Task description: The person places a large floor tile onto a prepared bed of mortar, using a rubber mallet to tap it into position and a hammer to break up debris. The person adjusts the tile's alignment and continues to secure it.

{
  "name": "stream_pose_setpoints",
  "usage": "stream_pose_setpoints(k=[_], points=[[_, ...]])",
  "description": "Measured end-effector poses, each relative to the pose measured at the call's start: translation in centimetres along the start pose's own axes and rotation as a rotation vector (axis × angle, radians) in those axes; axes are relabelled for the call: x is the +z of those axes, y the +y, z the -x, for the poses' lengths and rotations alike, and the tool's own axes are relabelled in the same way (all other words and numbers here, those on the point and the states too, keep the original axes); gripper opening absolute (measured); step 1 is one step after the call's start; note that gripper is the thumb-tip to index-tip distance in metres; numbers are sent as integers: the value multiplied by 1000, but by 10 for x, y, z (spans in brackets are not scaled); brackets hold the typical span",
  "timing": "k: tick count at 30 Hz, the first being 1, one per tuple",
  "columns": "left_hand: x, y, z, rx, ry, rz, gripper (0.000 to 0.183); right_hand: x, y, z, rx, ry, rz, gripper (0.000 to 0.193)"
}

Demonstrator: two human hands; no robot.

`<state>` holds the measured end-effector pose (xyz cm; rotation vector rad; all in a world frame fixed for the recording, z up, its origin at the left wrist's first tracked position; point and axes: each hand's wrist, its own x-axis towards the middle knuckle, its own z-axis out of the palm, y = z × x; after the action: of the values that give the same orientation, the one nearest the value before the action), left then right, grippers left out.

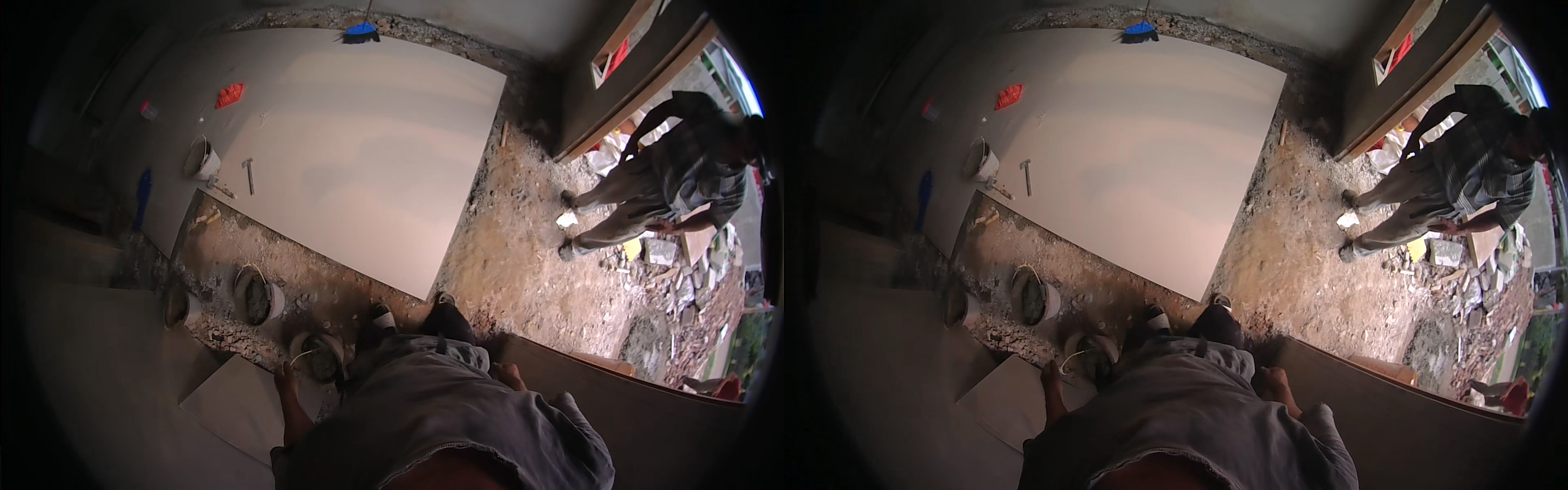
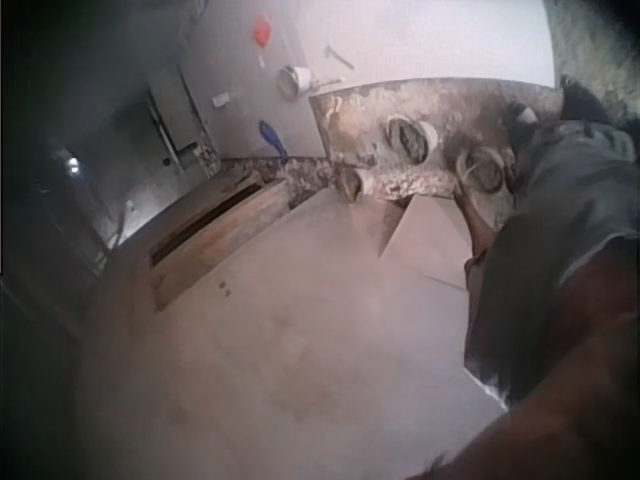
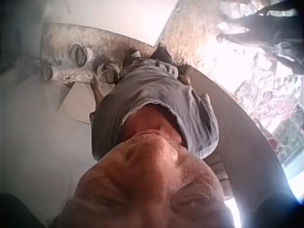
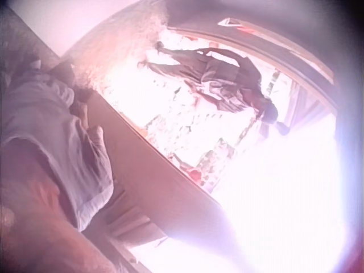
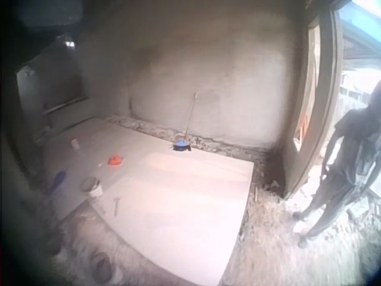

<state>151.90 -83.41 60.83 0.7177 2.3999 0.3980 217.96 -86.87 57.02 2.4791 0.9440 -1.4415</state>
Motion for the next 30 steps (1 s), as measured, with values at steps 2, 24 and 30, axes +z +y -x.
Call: stream_pose_setpoints(k=[2, 24, 30], points=[[10, -10, 15, -63, 46, 60, 63, -14, -19, -27, -29, 45, 129, 44], [46, 36, 132, -198, -149, -77, 67, -179, -557, 415, -2716, 0, 412, 31], [48, 43, 141, -243, -133, -25, 65, -150, -526, 237, -1970, -213, 269, 38]])
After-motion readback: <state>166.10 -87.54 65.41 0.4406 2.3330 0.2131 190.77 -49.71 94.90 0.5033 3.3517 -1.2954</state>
